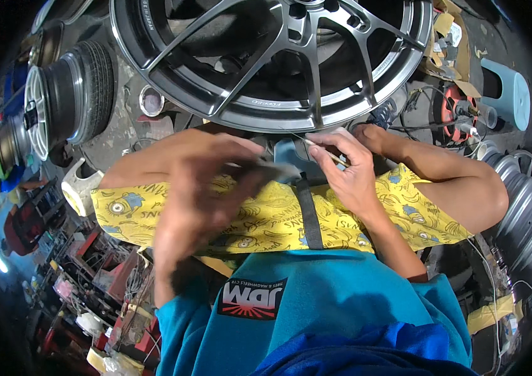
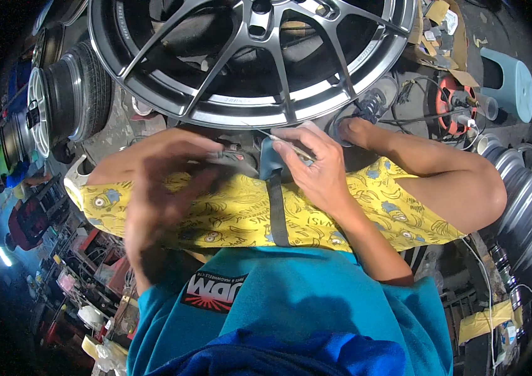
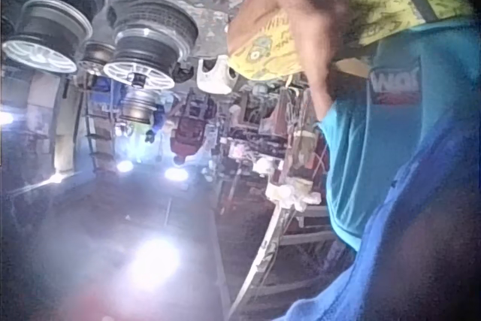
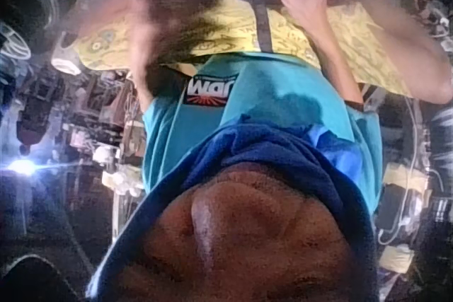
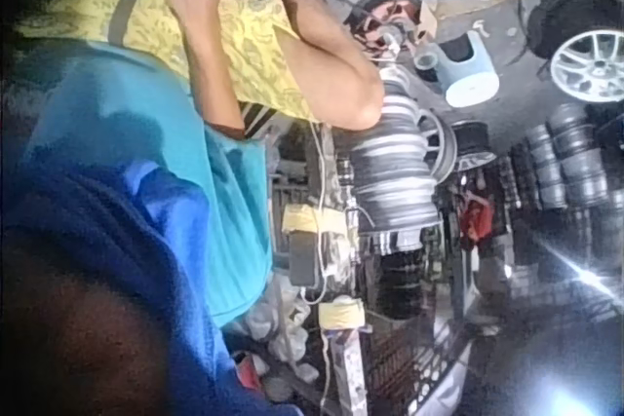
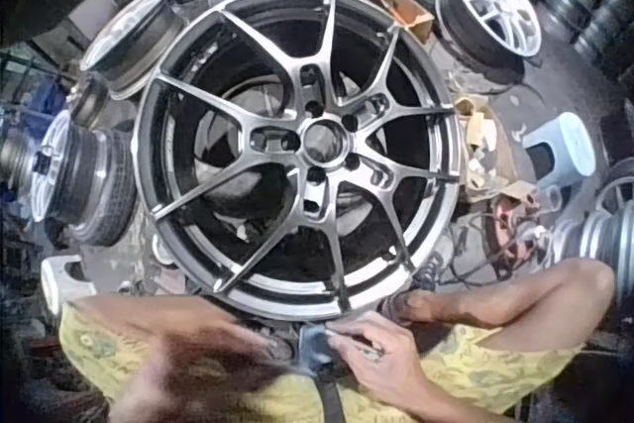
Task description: The person applies a red compound to a scratch on the rim of a car wheel and then sands the area with a piece of sandpaper.
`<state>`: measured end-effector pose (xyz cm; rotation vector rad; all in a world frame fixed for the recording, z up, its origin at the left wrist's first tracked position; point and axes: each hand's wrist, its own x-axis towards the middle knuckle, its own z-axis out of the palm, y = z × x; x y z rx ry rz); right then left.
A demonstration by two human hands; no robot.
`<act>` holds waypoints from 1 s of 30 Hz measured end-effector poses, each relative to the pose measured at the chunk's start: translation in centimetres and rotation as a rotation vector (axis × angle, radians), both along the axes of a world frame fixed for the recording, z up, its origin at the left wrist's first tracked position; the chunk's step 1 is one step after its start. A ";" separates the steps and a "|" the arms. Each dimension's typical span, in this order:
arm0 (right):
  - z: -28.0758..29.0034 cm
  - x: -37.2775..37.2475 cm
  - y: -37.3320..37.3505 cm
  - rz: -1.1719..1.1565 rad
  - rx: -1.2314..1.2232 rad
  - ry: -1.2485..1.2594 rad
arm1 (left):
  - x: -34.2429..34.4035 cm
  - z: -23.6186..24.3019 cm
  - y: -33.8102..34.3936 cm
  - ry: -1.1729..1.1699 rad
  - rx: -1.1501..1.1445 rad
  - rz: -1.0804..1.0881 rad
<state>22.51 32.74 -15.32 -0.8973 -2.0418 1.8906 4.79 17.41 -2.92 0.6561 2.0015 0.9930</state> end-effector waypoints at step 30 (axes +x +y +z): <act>-3.6 -1.6 -0.8 0.041 0.212 0.042 | 0.4 -4.7 -0.5 -0.018 -0.228 -0.366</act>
